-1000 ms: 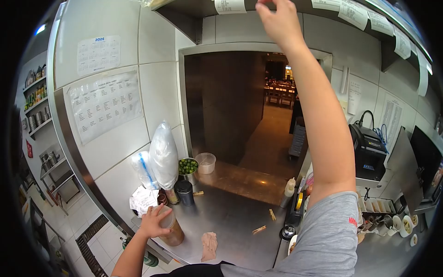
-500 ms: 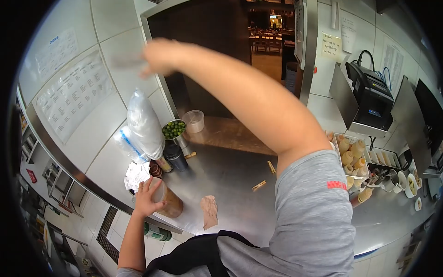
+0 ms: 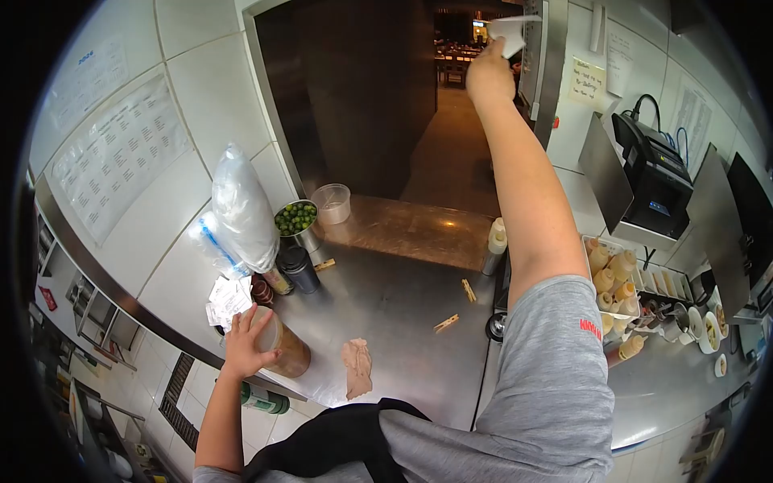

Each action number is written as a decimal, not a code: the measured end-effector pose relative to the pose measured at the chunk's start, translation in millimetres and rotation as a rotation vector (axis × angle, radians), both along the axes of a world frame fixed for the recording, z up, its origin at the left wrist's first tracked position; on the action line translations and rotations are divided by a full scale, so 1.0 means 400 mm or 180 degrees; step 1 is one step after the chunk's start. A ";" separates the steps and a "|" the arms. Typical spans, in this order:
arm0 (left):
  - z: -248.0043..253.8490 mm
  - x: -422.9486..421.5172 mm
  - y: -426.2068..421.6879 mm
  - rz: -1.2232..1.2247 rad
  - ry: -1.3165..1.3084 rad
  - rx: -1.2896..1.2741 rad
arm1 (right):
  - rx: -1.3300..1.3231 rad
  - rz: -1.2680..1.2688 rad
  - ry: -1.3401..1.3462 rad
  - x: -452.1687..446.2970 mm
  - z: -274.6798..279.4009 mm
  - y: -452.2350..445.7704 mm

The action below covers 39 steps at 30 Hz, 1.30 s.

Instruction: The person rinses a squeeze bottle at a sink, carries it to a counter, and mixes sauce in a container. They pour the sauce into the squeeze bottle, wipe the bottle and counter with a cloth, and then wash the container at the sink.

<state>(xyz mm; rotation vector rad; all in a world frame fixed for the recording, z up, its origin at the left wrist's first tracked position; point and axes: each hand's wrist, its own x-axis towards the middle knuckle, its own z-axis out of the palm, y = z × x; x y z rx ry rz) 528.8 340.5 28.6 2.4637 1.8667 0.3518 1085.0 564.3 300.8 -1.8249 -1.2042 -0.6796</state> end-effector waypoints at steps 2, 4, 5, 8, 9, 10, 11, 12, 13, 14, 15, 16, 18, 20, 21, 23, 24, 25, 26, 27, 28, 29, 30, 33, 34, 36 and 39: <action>0.001 0.002 -0.003 -0.0017 0.0007 -0.0001 | -0.0575 0.0156 -0.0508 -0.032 -0.014 -0.020; 0.006 0.005 -0.002 0.0027 0.0035 -0.0049 | -0.1996 0.0555 -0.0587 -0.097 -0.024 -0.074; 0.005 0.004 0.000 0.0027 0.0036 -0.0070 | -0.2692 0.0851 -0.0225 -0.139 -0.035 -0.092; -0.007 -0.003 -0.003 -0.0014 -0.0033 0.0016 | -0.3222 0.1248 -0.1203 -0.246 -0.152 -0.136; -0.008 -0.004 -0.004 -0.0006 -0.0015 -0.0004 | -0.3374 0.1313 -0.1411 -0.290 -0.175 -0.170; -0.005 -0.004 0.000 0.0005 -0.0005 0.0003 | -0.3032 0.1607 -0.1667 -0.320 -0.187 -0.199; -0.006 -0.009 0.000 0.0030 -0.0044 0.0082 | -0.2657 0.1878 -0.1936 -0.343 -0.183 -0.220; -0.015 -0.016 -0.002 0.0031 0.0007 0.0036 | -0.1936 0.2362 -0.1791 -0.358 -0.167 -0.222; -0.024 -0.019 0.004 0.0028 0.0044 0.0018 | -0.1191 0.2821 -0.1668 -0.366 -0.130 -0.212; -0.023 -0.019 0.003 0.0030 0.0053 0.0038 | -0.0339 0.3058 -0.2068 -0.375 -0.057 -0.210; -0.020 -0.016 0.002 0.0037 0.0029 0.0055 | 0.0514 0.3282 -0.2460 -0.382 0.020 -0.214; -0.024 -0.016 -0.001 0.0051 0.0030 0.0103 | 0.1249 0.3154 -0.2516 -0.393 0.109 -0.254; -0.018 -0.013 0.002 0.0096 -0.0006 0.0216 | 0.2364 0.2684 -0.2522 -0.406 0.276 -0.357; -0.013 -0.011 -0.008 0.0104 0.0092 0.0065 | 0.3038 0.2435 -0.2139 -0.391 0.411 -0.399; -0.012 -0.012 -0.012 0.0138 0.0064 0.0078 | 0.3307 0.2524 -0.1782 -0.384 0.464 -0.399; -0.003 -0.009 -0.008 0.0154 0.0048 -0.0114 | 0.2511 0.2650 -0.0666 -0.370 0.530 -0.395; 0.003 -0.006 -0.008 0.0167 0.0020 -0.0118 | 0.2499 0.2675 -0.0684 -0.350 0.564 -0.384; 0.010 -0.004 -0.010 0.0187 -0.0006 -0.0187 | 0.1882 0.2856 -0.0418 -0.325 0.597 -0.365; 0.016 -0.003 -0.013 0.0213 -0.0031 -0.0264 | 0.1250 0.3016 -0.0150 -0.311 0.619 -0.358; 0.020 -0.003 -0.015 0.0247 -0.0063 -0.0289 | 0.1012 0.3413 0.0187 -0.299 0.639 -0.351; 0.020 -0.005 -0.019 0.0239 -0.0123 -0.0224 | 0.0914 0.3542 0.0411 -0.294 0.657 -0.367; 0.014 -0.010 -0.026 0.0267 -0.0194 -0.0182 | 0.0958 0.3622 0.0512 -0.268 0.694 -0.361; -0.002 -0.021 -0.024 0.0286 -0.0235 -0.0102 | 0.0909 0.4085 0.0714 -0.176 0.775 -0.298; 0.021 -0.055 -0.055 0.0263 -0.0613 0.0047 | 0.1335 0.3986 0.0715 -0.125 0.855 -0.272; 0.051 -0.067 -0.078 0.0249 -0.0819 -0.0024 | 0.1566 0.3882 0.0668 -0.115 0.871 -0.260; 0.073 -0.095 -0.134 0.0317 -0.0942 0.0077 | 0.1554 0.1630 -0.0333 -0.326 0.746 -0.436; 0.079 -0.170 -0.243 0.0447 -0.1408 0.0363 | 0.2708 -0.0550 -0.2382 -0.235 0.703 -0.368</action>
